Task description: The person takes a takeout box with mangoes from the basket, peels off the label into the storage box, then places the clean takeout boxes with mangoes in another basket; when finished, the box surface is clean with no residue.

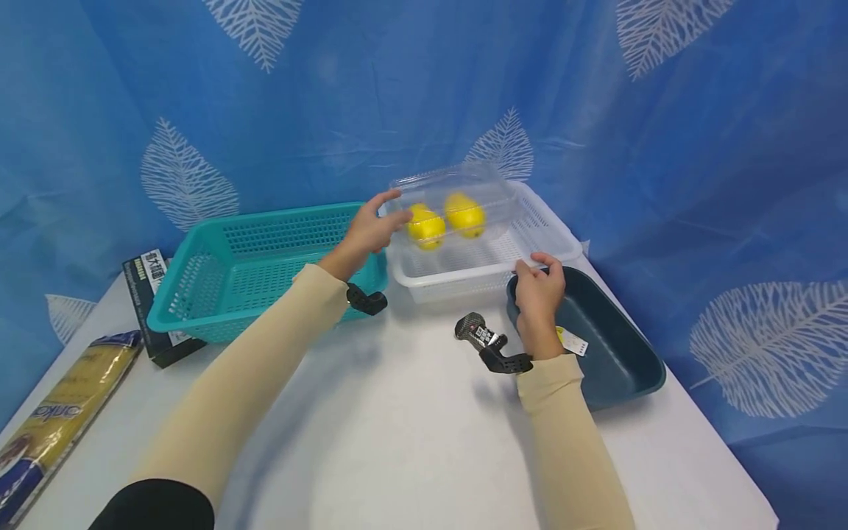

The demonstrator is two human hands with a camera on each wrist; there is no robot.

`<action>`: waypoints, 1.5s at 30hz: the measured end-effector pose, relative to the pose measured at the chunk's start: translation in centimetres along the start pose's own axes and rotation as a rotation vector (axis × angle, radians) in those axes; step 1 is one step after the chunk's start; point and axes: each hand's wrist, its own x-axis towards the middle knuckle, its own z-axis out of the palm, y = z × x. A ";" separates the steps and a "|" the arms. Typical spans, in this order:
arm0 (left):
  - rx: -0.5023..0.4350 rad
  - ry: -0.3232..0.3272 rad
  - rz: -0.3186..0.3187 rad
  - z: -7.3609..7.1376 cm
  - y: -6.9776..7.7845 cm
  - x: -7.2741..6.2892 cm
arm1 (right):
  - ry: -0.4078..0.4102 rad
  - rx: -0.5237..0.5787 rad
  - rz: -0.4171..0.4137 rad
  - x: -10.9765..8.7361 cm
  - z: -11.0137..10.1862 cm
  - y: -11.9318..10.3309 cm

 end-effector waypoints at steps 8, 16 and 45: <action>0.120 -0.052 -0.057 2.1 0.1 0.9 | 0.001 -0.026 -0.012 0.0 0.1 0.1; 0.196 -0.044 -0.033 3.0 0.0 0.7 | 0.014 -0.043 -0.015 -0.1 0.2 0.2; 0.573 -0.023 0.074 4.0 0.2 0.6 | 0.019 -0.066 -0.010 -0.1 0.2 0.2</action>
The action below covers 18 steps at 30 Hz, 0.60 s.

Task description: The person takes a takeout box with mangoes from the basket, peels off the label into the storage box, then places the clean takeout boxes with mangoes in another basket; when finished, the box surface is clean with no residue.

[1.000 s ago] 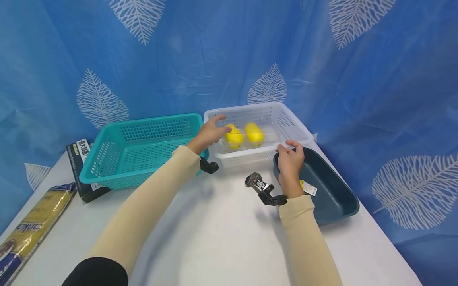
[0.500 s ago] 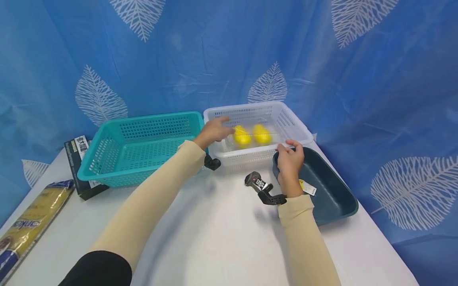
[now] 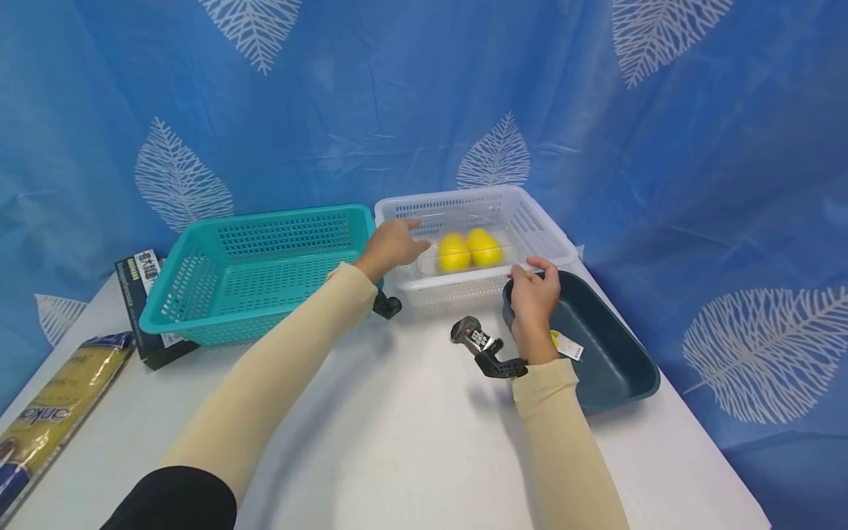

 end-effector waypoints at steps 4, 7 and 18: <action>-0.078 0.014 0.063 -0.1 -0.8 -0.4 | 0.006 0.002 0.006 0.0 -0.1 0.0; -0.166 0.035 0.105 -0.3 -1.6 -1.3 | 0.025 0.023 0.004 0.1 -0.1 -0.1; -0.299 0.168 0.294 -3.8 -3.9 -8.2 | 0.035 0.125 -0.139 -0.5 -0.5 -1.5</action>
